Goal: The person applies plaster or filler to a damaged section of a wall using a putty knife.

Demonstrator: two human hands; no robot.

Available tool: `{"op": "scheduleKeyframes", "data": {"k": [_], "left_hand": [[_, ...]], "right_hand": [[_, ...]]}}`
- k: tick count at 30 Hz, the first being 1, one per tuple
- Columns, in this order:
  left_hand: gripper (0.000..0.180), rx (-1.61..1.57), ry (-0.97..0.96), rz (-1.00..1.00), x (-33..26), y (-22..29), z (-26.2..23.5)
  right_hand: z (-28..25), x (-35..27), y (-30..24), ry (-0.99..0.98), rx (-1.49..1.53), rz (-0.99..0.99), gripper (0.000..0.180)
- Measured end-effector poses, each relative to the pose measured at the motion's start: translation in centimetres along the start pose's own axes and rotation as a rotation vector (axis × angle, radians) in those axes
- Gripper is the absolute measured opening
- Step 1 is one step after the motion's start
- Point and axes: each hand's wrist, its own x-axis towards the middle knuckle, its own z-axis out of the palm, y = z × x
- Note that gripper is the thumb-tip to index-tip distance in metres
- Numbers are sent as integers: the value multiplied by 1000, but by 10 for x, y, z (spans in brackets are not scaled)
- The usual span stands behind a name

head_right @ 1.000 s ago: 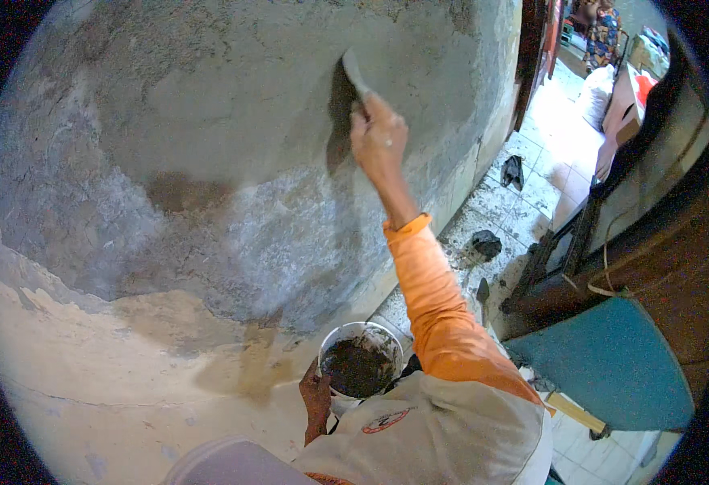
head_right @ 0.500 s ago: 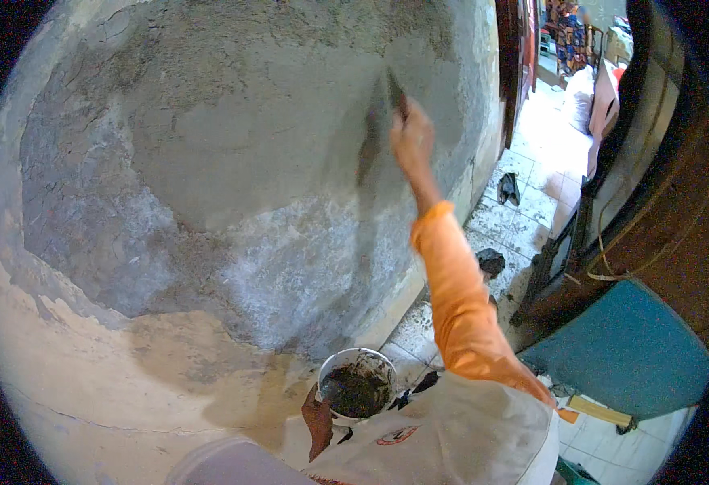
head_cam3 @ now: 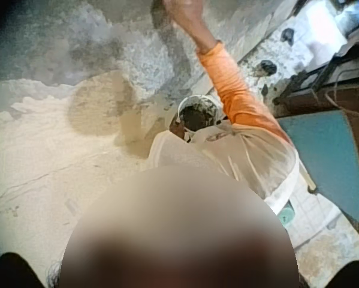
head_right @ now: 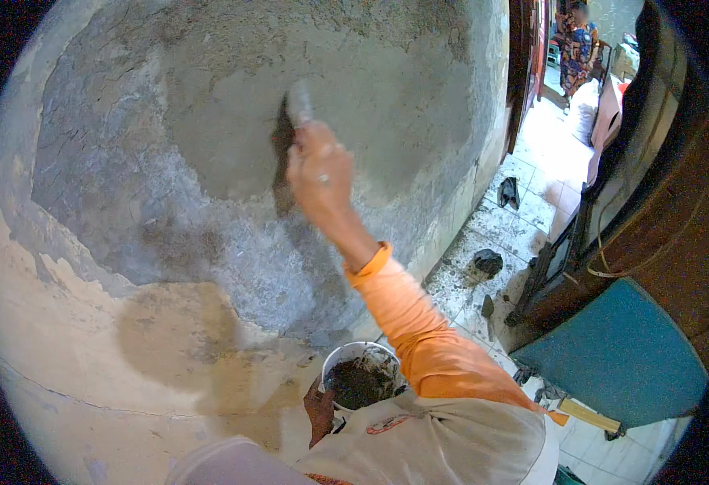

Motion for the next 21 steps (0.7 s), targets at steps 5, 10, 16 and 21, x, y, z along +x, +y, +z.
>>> {"op": "scheduleKeyframes", "data": {"k": [5, 10, 16, 21], "left_hand": [[61, -113, 9, -129, -2, 2, 0], [59, 52, 19, -81, 2, 8, 1], [59, -8, 83, -57, -16, 29, 22], [61, -217, 136, -162, -13, 57, 51]], "right_hand": [[0, -59, -72, -138, 101, -119, 31], [-63, -118, -21, -362, 288, -145, 43], [-125, -35, 247, -58, -49, 288, 23], [-111, 41, 416, -23, -192, 426, 28]]}}
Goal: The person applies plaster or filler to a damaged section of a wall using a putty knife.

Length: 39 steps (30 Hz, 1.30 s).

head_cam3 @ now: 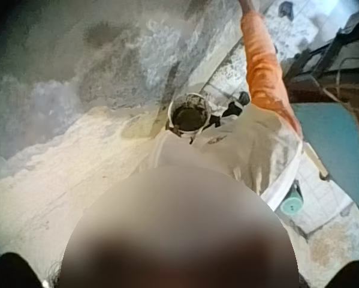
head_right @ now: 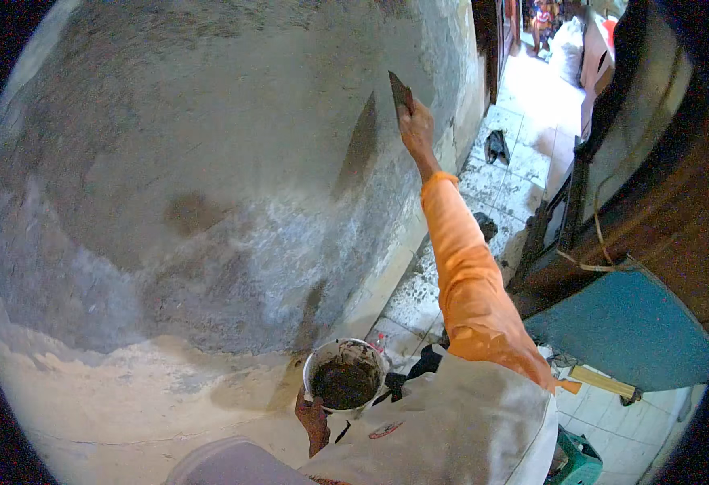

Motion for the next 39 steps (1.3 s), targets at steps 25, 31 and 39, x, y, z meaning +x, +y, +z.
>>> {"op": "scheduleKeyframes", "data": {"k": [25, 31, 39], "left_hand": [[63, 42, -24, -85, -16, 53, 121], [65, 155, -6, -65, -11, 58, 127], [66, 75, -16, -123, 2, 47, 139]], "right_hand": [[34, -4, 119, -10, 253, 326, 21], [53, -138, 14, -52, 246, 83, 49], [-32, -170, -12, -363, 346, -183, 53]]}}
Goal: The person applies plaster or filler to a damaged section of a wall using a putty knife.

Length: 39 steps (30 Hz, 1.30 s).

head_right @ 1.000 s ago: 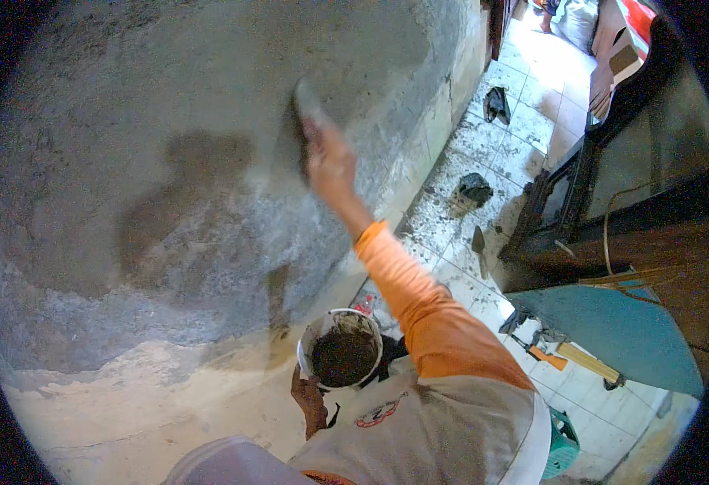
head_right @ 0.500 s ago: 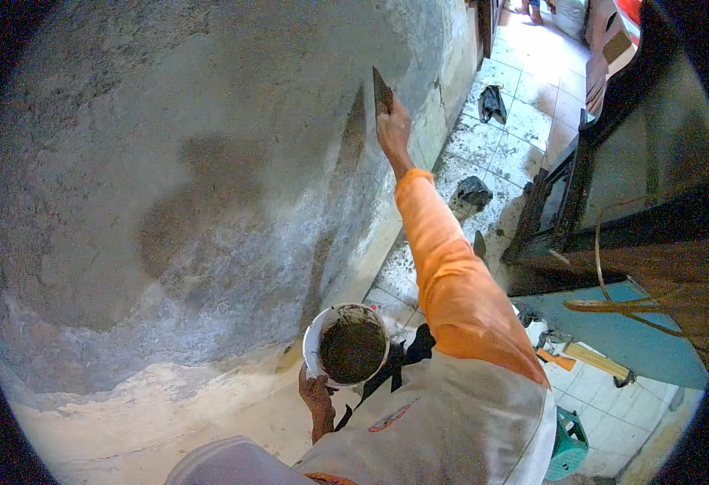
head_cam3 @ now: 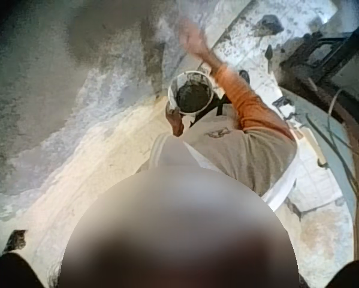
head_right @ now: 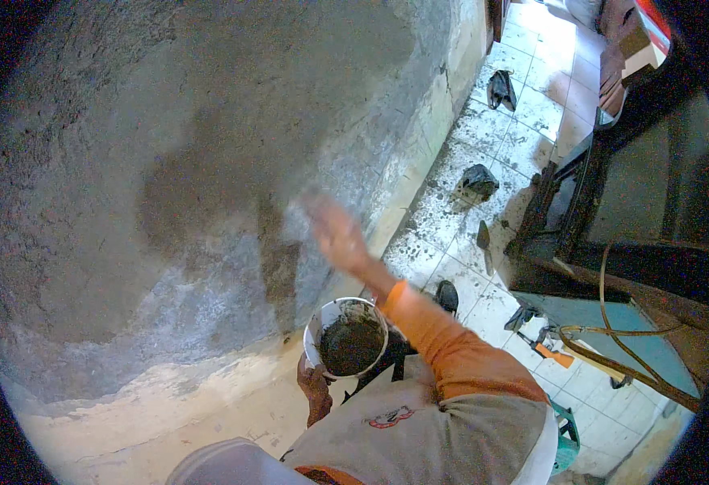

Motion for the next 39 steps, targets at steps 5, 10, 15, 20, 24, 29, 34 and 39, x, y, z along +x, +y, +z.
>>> {"op": "scheduleKeyframes", "data": {"k": [5, 10, 15, 20, 24, 29, 34, 39], "left_hand": [[67, 34, 38, -103, -8, -7, -3], [66, -17, 106, -127, -10, 8, 13], [69, -39, -1, -72, -6, 12, 18], [66, 46, 41, -83, -14, -1, 11], [66, 9, 63, -118, -14, -5, 11], [67, 38, 32, -93, -5, -7, 14], [66, 49, 41, -119, -16, -4, 10], [69, -13, 78, -140, -18, 10, 19]], "right_hand": [[-14, 93, 71, 377, -247, 5, 42], [51, 30, -3, 143, -73, 93, 48], [23, -36, -19, -200, 118, 53, 51], [-5, 60, 61, 304, -157, 186, 47], [44, 35, 28, 193, -58, 103, 43], [32, -28, 11, -152, 43, 15, 48], [-7, 58, 89, 353, -306, 132, 22], [38, 32, 36, 126, -237, 137, 45]]}}
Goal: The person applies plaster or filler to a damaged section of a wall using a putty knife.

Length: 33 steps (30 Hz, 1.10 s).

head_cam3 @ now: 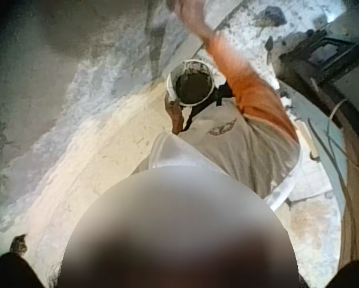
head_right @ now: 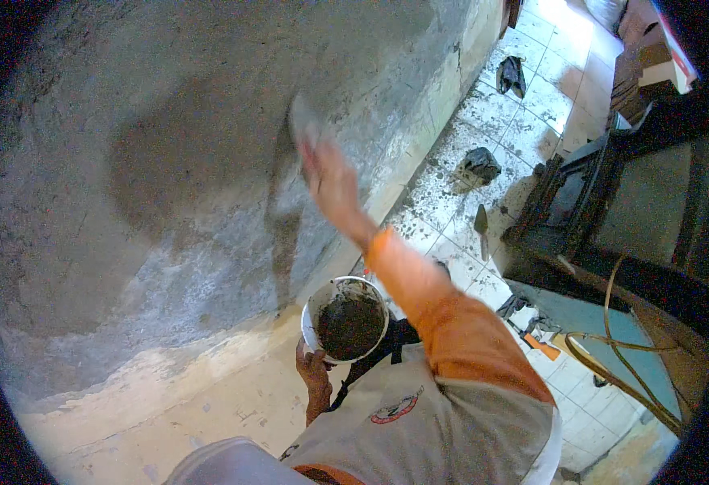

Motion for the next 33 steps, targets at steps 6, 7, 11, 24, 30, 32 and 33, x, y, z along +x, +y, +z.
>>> {"op": "scheduleKeyframes", "data": {"k": [6, 7, 11, 24, 30, 32, 33], "left_hand": [[66, 62, -1, 11, 10, 2, 11], [63, 212, -11, 40, 13, 0, 11], [58, 93, -135, 212, 37, -15, 18], [61, 374, -460, 187, 133, -29, 2], [63, 439, -501, 44, 148, -7, -9], [63, 490, -478, 110, 151, -6, -13], [63, 496, -480, 114, 153, -8, -14]], "right_hand": [[-48, -79, -17, -352, 235, 52, 51], [-48, -70, -6, -164, 175, 102, 53], [-49, -23, 24, -105, -222, 2, 58], [2, 3, 27, 103, -653, -245, 56], [3, 1, 20, 92, -719, -236, 53], [4, 0, 18, 107, -660, -166, 59], [4, 1, 17, 101, -655, -166, 59]]}}
